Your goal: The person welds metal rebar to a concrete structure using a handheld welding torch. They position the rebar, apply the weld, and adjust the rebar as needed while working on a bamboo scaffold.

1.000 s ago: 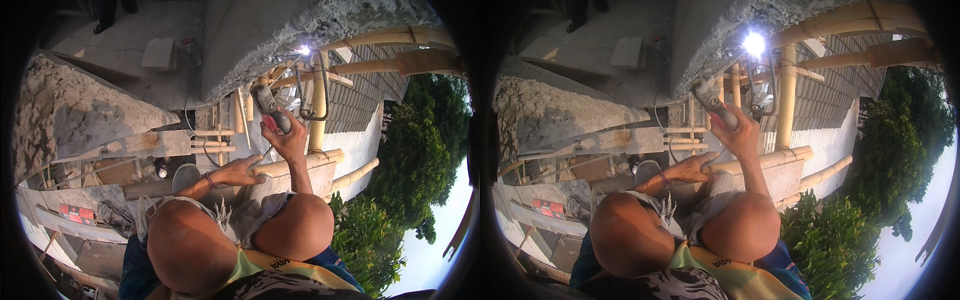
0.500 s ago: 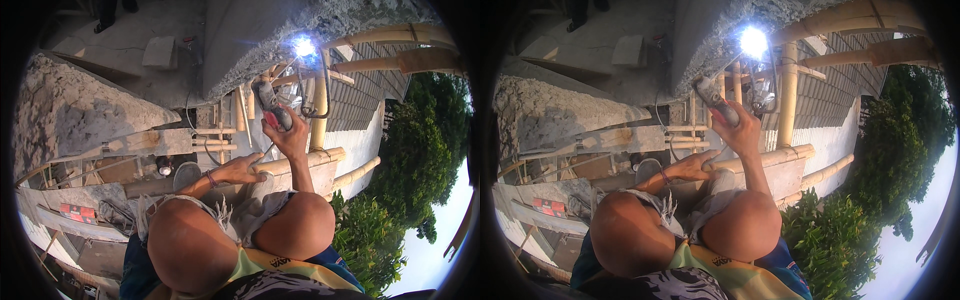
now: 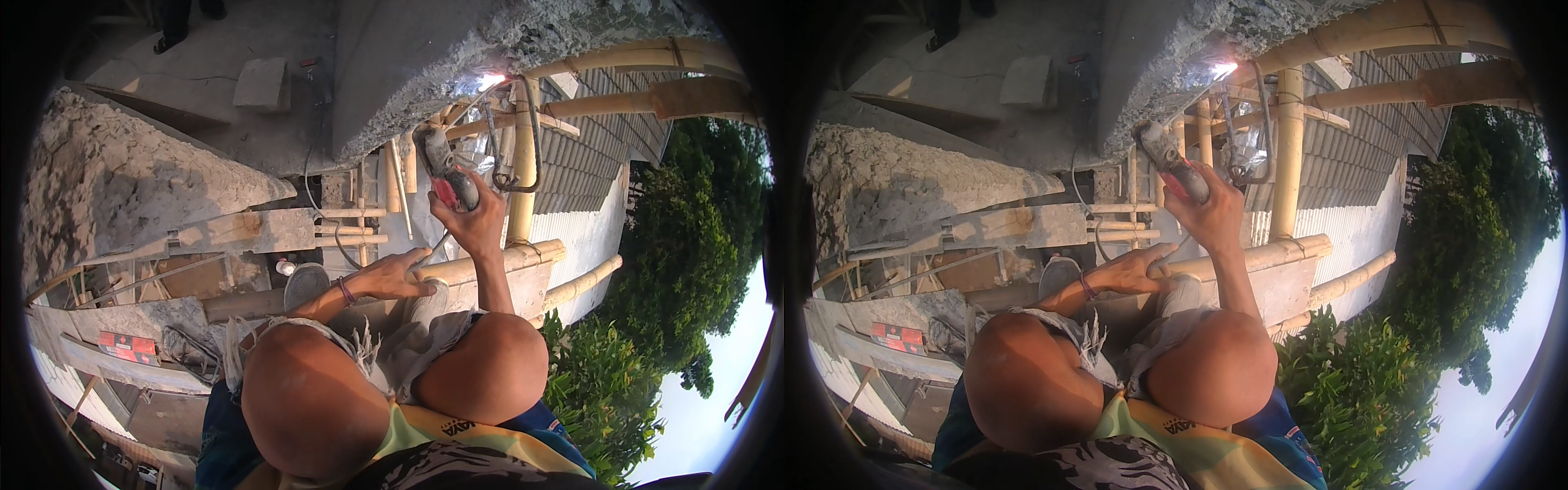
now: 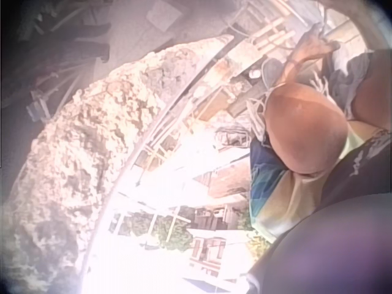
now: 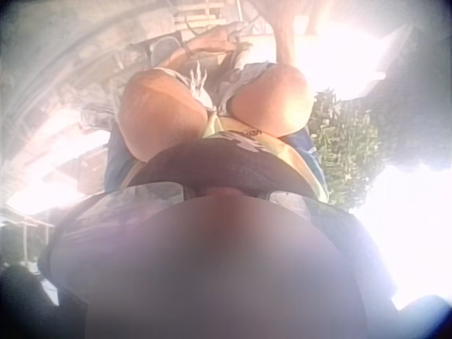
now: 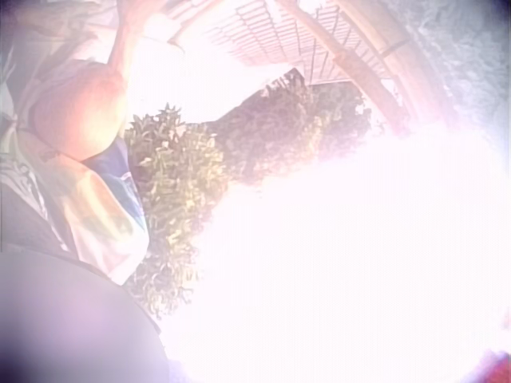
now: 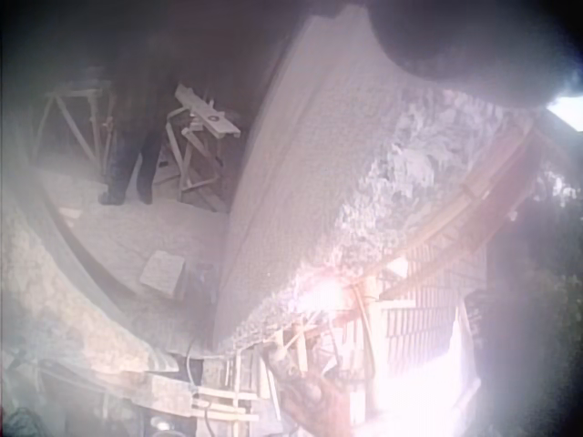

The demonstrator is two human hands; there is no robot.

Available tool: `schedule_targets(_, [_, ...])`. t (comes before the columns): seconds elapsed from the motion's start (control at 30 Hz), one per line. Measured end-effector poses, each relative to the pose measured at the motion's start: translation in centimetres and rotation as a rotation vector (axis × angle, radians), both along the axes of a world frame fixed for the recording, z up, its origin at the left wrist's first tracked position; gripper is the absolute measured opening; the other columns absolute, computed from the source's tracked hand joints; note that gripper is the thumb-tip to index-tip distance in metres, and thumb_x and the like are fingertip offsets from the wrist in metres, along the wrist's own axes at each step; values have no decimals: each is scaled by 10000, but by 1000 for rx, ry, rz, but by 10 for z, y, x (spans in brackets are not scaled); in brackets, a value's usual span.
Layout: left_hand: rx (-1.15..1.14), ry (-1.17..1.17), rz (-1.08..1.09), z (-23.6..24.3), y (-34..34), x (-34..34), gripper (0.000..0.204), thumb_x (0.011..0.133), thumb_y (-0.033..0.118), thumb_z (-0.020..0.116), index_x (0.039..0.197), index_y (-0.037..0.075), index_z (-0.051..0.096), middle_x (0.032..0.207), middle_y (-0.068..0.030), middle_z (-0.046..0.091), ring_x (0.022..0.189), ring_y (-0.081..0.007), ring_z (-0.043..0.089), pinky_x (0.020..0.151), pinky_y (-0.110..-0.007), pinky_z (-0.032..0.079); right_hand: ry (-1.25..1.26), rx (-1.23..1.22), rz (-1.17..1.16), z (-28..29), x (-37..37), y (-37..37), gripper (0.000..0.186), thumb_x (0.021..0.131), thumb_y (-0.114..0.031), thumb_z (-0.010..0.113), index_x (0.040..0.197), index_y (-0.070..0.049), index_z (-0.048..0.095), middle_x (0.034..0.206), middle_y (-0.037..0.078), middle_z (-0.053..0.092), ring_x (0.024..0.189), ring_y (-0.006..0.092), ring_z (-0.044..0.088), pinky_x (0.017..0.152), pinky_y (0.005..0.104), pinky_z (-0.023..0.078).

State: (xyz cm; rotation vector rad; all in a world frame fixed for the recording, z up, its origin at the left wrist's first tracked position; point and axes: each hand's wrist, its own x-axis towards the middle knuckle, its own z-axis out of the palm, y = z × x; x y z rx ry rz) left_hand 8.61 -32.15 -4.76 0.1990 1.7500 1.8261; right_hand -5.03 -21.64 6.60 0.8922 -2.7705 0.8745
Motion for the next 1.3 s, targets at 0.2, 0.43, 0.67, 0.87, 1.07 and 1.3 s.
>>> schedule_targets(0.2, [3,6,0,-1,0,0,1071,791,633,711,1508,-42,290,1093,-177,688,974,-311,672,911,-379,499,-44,-14,-27,0,0,-1,434,703,-205,836,1081,-36,704,888,141,736,749,296,731,661,342,563])
schedule_targets(0.43, [-6,-6,-10,-2,1,0,1077,786,648,706,1509,-35,293,1088,-174,690,963,-308,674,913,-380,497,-34,-14,-16,-2,-1,1,441,695,-195,829,1085,-35,702,888,149,734,762,301,732,672,346,563])
schedule_targets(0.67, [-4,-8,-7,-3,0,0,1080,785,658,703,1509,-32,295,1082,-163,692,932,-301,675,893,-370,504,-62,-25,-26,-2,-2,0,439,704,-202,821,1098,-49,702,881,152,730,750,295,729,666,352,555])
schedule_targets(0.87, [4,9,9,-7,2,1,1083,782,663,705,1508,-31,299,1087,-164,686,948,-298,673,901,-375,500,-32,-34,-13,-3,-4,0,438,708,-212,818,1100,-57,703,886,147,731,752,301,726,673,353,555])
schedule_targets(1.07, [-5,16,18,-9,3,2,1085,778,668,703,1508,-29,304,1098,-172,677,1007,-311,662,928,-386,491,-77,-39,-29,-4,-4,1,450,702,-213,816,1114,-70,701,907,141,734,781,297,727,695,354,557])
schedule_targets(1.3, [-7,-8,3,-4,1,0,1091,772,672,703,1509,-27,305,1109,-188,673,1037,-333,656,936,-398,490,-128,3,-32,-3,-5,1,573,683,-235,857,1170,3,672,956,174,741,859,260,741,787,348,564])
